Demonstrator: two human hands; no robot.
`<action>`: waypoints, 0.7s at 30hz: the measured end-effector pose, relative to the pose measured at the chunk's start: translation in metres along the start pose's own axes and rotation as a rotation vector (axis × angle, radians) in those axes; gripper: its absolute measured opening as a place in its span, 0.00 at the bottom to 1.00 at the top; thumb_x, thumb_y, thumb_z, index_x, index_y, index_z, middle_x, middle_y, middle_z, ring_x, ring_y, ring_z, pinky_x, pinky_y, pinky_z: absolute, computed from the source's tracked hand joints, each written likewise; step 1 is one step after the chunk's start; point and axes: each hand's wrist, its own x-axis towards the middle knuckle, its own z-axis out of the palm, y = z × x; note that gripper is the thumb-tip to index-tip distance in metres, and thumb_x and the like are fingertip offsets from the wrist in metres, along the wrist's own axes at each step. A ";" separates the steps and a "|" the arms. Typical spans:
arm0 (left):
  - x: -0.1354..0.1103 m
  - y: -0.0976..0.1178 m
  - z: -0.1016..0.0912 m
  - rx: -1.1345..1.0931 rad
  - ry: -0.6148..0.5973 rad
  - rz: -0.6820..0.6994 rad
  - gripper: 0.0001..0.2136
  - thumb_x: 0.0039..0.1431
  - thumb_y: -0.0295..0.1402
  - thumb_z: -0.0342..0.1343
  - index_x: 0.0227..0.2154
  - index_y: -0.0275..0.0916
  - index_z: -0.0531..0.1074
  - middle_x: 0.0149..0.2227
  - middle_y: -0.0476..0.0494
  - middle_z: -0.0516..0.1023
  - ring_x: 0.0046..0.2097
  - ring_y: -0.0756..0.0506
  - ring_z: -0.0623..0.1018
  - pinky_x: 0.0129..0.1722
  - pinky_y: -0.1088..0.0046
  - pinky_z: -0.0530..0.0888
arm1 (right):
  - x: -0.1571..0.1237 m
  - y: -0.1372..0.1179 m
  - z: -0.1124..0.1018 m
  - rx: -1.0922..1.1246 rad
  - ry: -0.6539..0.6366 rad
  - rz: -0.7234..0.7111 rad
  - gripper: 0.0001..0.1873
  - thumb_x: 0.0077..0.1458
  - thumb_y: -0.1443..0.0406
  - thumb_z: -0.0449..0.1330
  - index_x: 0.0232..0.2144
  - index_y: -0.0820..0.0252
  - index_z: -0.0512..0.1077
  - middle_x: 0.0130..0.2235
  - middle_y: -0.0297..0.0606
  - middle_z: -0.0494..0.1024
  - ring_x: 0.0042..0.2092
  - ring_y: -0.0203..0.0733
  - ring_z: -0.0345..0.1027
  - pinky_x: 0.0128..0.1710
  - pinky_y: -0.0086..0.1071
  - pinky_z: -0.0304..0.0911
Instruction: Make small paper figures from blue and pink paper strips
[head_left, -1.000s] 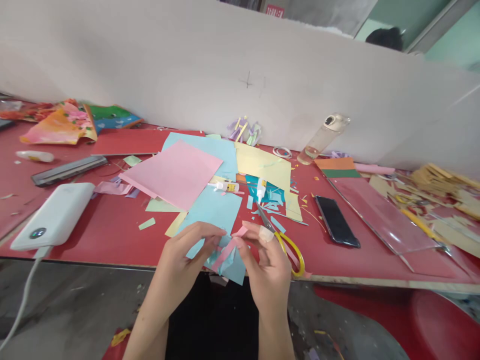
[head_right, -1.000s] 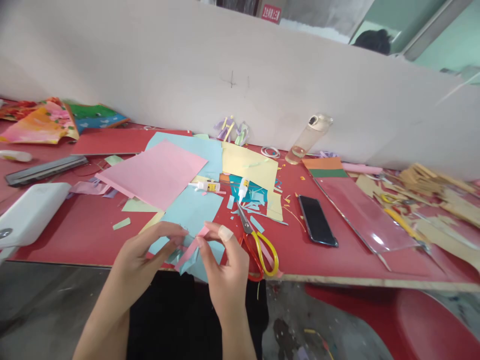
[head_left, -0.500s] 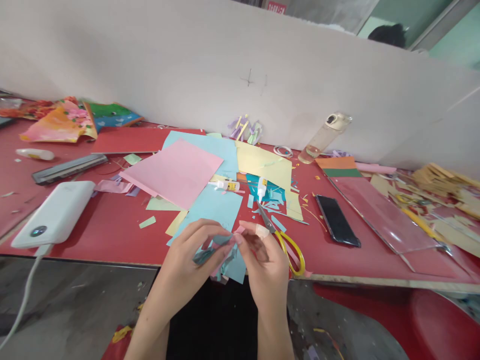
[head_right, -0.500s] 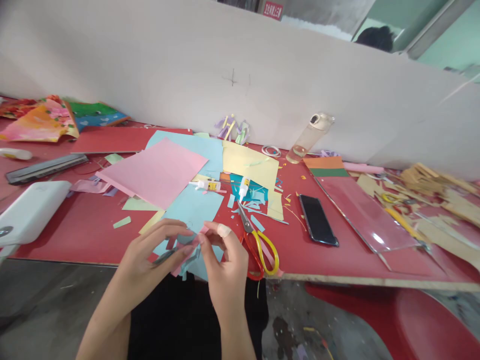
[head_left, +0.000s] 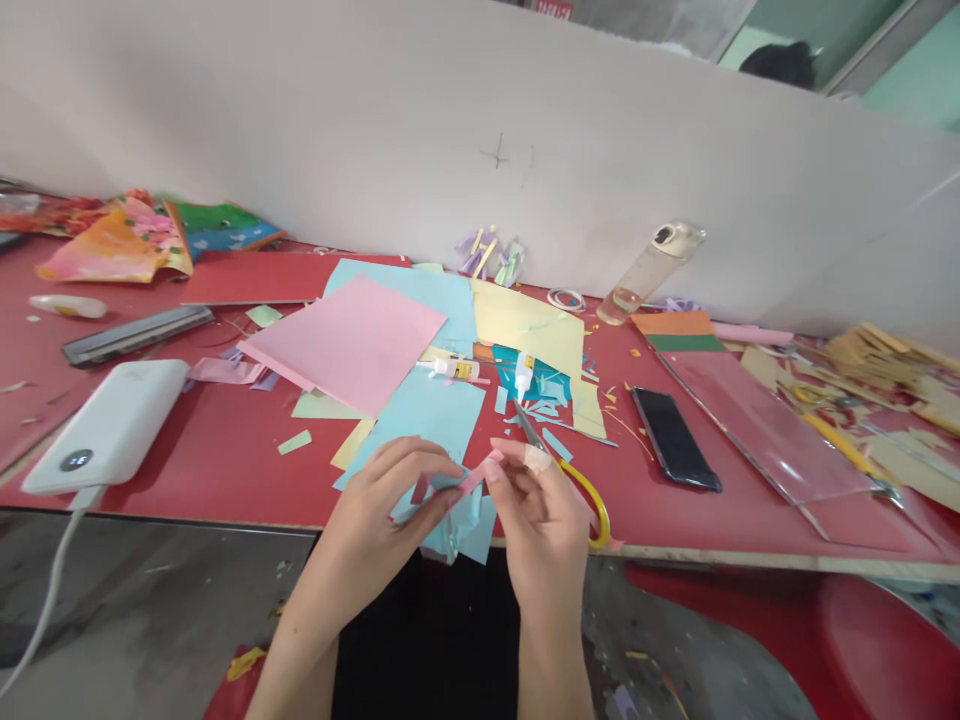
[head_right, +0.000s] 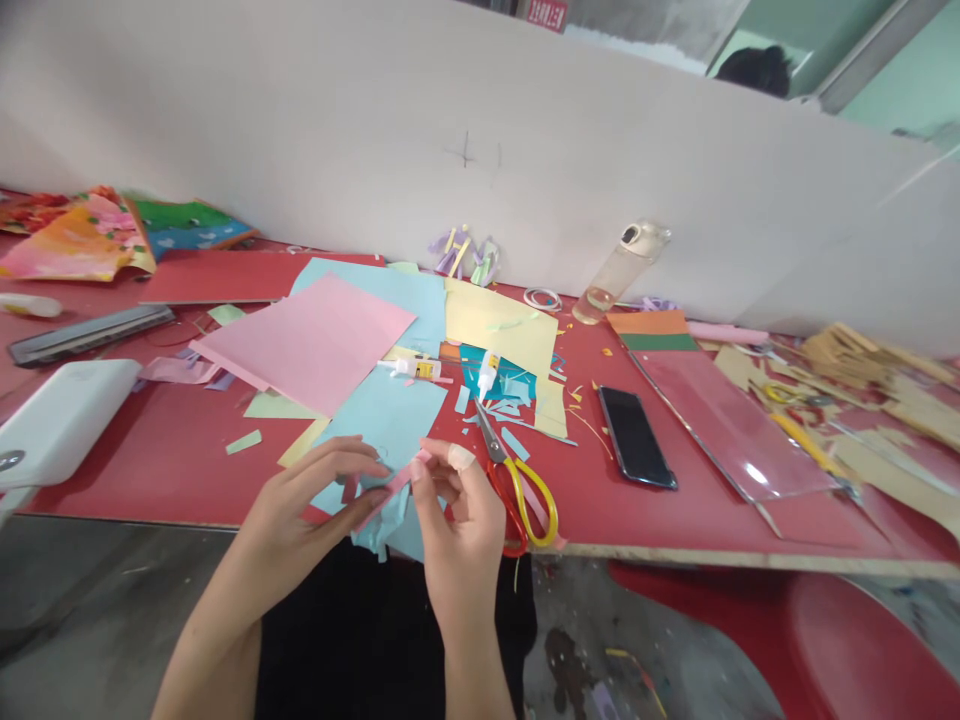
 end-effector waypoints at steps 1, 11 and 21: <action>0.000 0.000 0.000 0.003 0.002 0.008 0.07 0.68 0.25 0.57 0.42 0.46 0.72 0.42 0.48 0.76 0.42 0.48 0.77 0.37 0.76 0.74 | 0.000 0.000 0.000 -0.006 0.003 -0.001 0.08 0.60 0.60 0.67 0.40 0.56 0.81 0.37 0.39 0.85 0.40 0.43 0.81 0.40 0.33 0.78; 0.002 -0.004 -0.001 0.060 0.003 0.061 0.06 0.67 0.26 0.57 0.41 0.45 0.75 0.41 0.45 0.81 0.50 0.42 0.79 0.46 0.69 0.77 | -0.001 0.003 -0.001 -0.056 -0.016 -0.048 0.07 0.61 0.63 0.66 0.42 0.55 0.80 0.40 0.39 0.84 0.40 0.42 0.81 0.39 0.31 0.79; 0.000 -0.006 0.001 0.010 -0.005 0.034 0.10 0.65 0.22 0.58 0.42 0.46 0.73 0.39 0.49 0.78 0.41 0.47 0.78 0.38 0.73 0.75 | 0.002 0.003 -0.001 -0.023 -0.062 0.018 0.08 0.61 0.62 0.65 0.42 0.55 0.80 0.38 0.38 0.83 0.40 0.42 0.81 0.40 0.31 0.79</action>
